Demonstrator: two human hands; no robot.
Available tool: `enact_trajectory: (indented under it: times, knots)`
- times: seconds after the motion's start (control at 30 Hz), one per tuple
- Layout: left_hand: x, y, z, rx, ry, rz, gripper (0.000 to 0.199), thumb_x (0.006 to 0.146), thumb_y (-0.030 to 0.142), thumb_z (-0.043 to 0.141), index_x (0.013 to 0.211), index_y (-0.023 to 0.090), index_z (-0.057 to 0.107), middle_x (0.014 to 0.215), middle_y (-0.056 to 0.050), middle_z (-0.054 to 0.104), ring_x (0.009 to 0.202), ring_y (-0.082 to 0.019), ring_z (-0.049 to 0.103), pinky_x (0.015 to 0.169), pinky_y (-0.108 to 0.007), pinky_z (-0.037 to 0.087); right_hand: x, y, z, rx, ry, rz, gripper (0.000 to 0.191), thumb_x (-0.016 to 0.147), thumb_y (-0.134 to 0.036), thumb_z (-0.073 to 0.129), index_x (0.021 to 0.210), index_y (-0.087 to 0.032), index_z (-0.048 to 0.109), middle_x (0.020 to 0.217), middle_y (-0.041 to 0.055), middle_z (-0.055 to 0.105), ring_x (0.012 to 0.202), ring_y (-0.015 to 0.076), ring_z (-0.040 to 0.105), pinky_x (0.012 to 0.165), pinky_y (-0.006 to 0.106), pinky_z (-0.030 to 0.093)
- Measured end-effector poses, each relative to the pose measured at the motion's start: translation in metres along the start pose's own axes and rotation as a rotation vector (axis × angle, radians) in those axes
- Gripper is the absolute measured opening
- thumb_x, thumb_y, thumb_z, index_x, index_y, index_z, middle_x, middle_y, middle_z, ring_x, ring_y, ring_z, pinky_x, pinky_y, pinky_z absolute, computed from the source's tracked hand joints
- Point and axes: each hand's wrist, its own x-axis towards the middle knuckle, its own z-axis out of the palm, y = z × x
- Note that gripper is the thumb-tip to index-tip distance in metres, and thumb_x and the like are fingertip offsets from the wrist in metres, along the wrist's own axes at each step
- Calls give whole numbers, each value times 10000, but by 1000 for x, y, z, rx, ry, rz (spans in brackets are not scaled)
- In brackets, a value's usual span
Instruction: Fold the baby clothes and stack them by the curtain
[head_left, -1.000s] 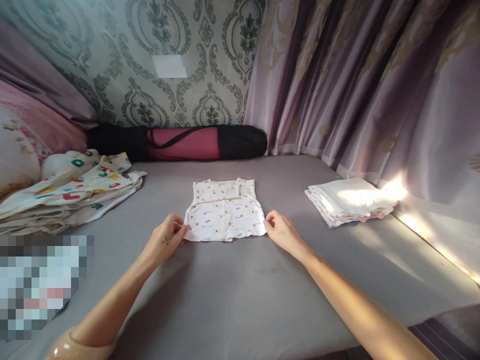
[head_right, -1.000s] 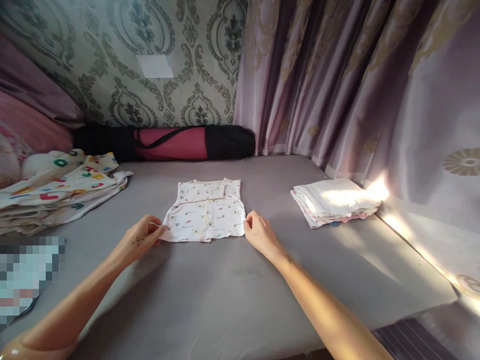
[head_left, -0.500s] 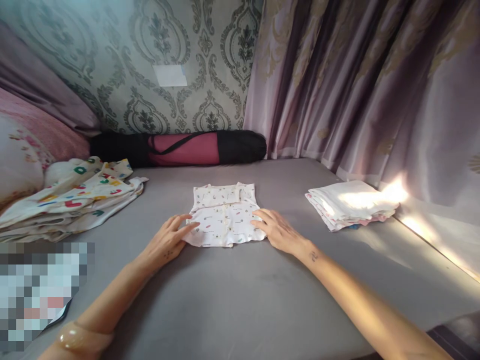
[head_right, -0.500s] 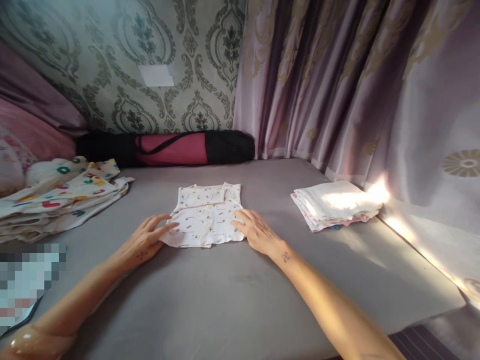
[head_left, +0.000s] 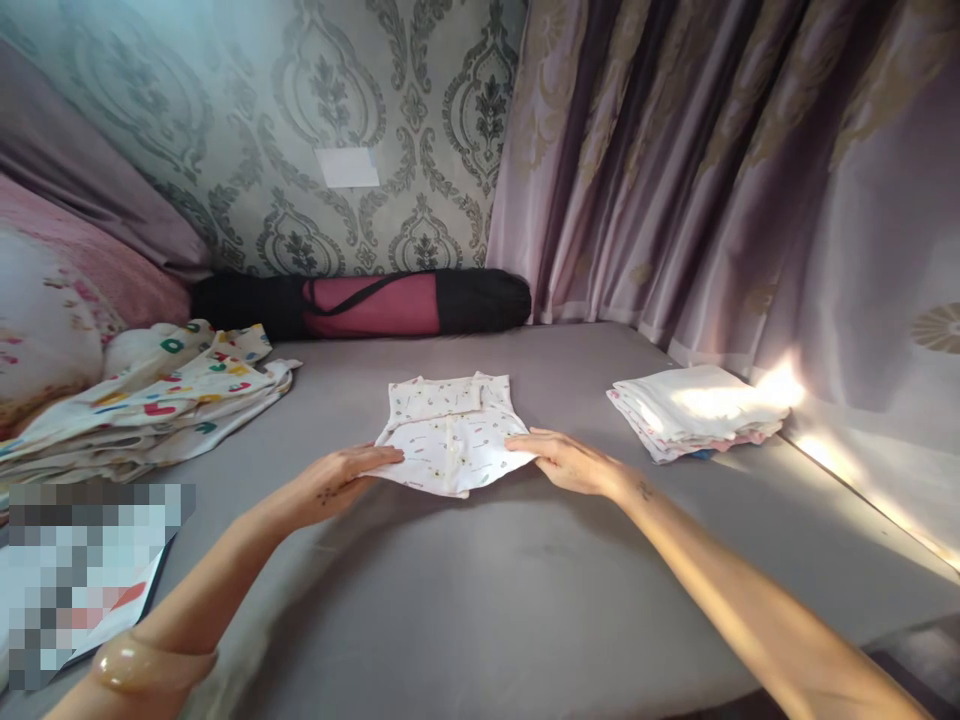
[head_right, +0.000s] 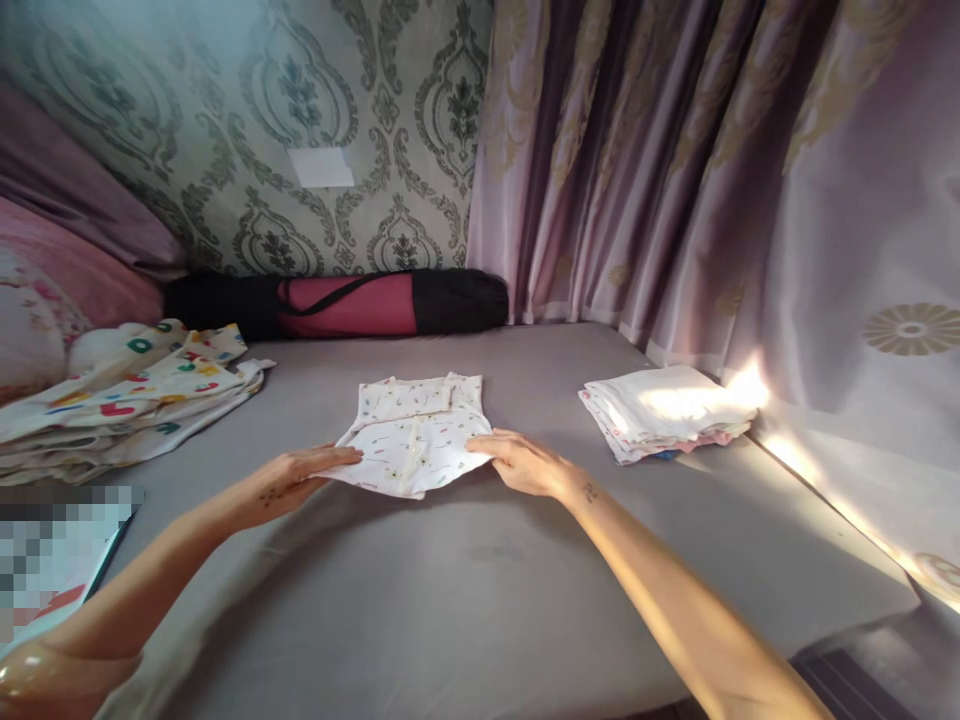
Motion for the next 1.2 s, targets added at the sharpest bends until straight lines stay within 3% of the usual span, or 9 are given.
enact_trajectory:
  times: [0.27,0.4,0.5,0.6,0.73,0.83,0.93,1.07,1.2]
  knots:
    - [-39,39,3,-57,-64,52,462,974,197,368,1407,310,482,1410,-19,547,1313,-212,492,1154,-405,339,-49,-23,0,-5,-20,-190,710,775,47,345,1376,-281,532,1366,-51,577,1271,129,520,1200,360,260]
    - [-47,50,7,-129,-119,-44,460,946,208,399,1371,327,530,1397,-9,560,1321,-232,481,1113,-382,384,-58,-24,4,47,-103,-133,696,781,29,347,1362,-298,546,1355,-51,586,1276,141,516,1189,375,262]
    - [-39,48,3,-258,-104,-191,395,926,288,447,1278,314,623,1302,-13,636,1212,-253,574,998,-329,477,-49,-19,-1,138,-153,-11,644,785,-16,374,1312,-312,594,1322,-52,612,1298,189,494,1114,368,360]
    - [-23,42,-5,-421,-11,-341,346,907,398,496,1157,271,700,1171,-30,699,1055,-255,643,876,-295,518,-30,-12,-10,263,-109,74,475,838,-111,429,1226,-269,654,1222,-4,674,1145,208,601,989,333,448]
    - [6,28,-14,-649,198,-429,385,812,507,623,1010,196,734,937,-58,729,859,-227,653,758,-284,517,6,7,-16,439,72,146,262,864,-268,514,1038,-190,694,869,14,714,788,157,646,761,284,495]
    - [34,13,-14,-810,317,-489,435,724,521,705,969,162,716,838,-55,706,780,-202,635,706,-282,509,37,27,-12,595,183,150,224,838,-351,574,921,-162,662,786,8,673,724,141,618,674,258,485]
    - [63,-4,-5,-877,435,-619,477,647,522,736,927,139,681,804,-52,681,739,-196,627,640,-277,501,66,44,-1,586,284,321,226,841,-369,578,880,-154,637,748,14,667,665,152,616,589,249,474]
    - [88,-22,15,-718,609,-891,409,674,513,669,825,135,636,786,-77,664,763,-216,634,610,-272,472,89,53,18,351,451,620,215,889,-301,529,865,-139,667,859,86,719,824,214,673,711,287,491]
    - [87,-25,25,-610,659,-1000,498,747,541,598,991,108,625,972,-141,676,926,-256,648,719,-304,486,89,55,30,324,467,650,298,932,-358,485,1008,-146,681,1008,124,723,1002,234,665,862,309,472]
